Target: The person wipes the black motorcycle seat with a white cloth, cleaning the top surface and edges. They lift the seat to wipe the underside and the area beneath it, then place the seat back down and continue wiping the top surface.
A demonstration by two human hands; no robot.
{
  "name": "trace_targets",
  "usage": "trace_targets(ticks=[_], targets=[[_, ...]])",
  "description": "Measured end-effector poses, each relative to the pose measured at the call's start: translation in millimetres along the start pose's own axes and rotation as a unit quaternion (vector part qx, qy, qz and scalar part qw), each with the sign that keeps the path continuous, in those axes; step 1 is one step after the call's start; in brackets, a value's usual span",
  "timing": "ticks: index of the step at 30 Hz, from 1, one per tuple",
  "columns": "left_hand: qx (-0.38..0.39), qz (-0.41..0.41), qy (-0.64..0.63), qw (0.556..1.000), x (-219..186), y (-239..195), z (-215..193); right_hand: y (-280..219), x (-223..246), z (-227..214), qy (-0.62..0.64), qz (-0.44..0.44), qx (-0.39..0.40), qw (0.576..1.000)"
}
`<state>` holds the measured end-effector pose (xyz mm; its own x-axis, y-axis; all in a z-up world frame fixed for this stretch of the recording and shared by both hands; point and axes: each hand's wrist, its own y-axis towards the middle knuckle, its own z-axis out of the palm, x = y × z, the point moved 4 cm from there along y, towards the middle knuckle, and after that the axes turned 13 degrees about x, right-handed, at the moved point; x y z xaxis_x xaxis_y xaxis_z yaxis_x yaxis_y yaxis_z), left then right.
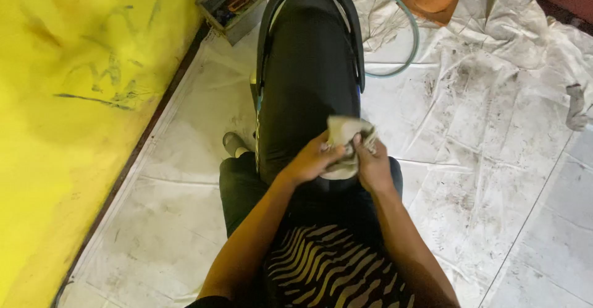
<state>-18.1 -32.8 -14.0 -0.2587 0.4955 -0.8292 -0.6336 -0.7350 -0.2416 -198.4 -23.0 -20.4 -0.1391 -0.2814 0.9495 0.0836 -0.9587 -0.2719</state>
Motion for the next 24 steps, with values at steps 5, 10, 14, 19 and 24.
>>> trace_targets(ticks=[5,10,14,19,24], targets=[[-0.04,0.01,0.067,0.997,-55.7,-3.3,-5.6,4.5,65.3,22.5,-0.119,-0.002,0.006,0.993],[-0.274,0.055,0.165,0.946,-79.8,-40.3,-69.9,11.8,71.2,15.2,-0.004,-0.035,-0.083,0.996],[-0.401,0.005,0.413,0.817,-38.0,-66.5,-128.6,9.4,81.6,44.3,-0.222,-0.068,-0.052,0.971],[-0.288,0.021,0.546,0.786,-5.6,-46.6,-44.4,6.6,69.3,102.3,-0.581,-0.16,0.035,0.797],[-0.239,0.187,0.725,0.618,14.0,-24.5,7.5,7.6,62.9,107.8,-0.705,-0.106,-0.091,0.696]])
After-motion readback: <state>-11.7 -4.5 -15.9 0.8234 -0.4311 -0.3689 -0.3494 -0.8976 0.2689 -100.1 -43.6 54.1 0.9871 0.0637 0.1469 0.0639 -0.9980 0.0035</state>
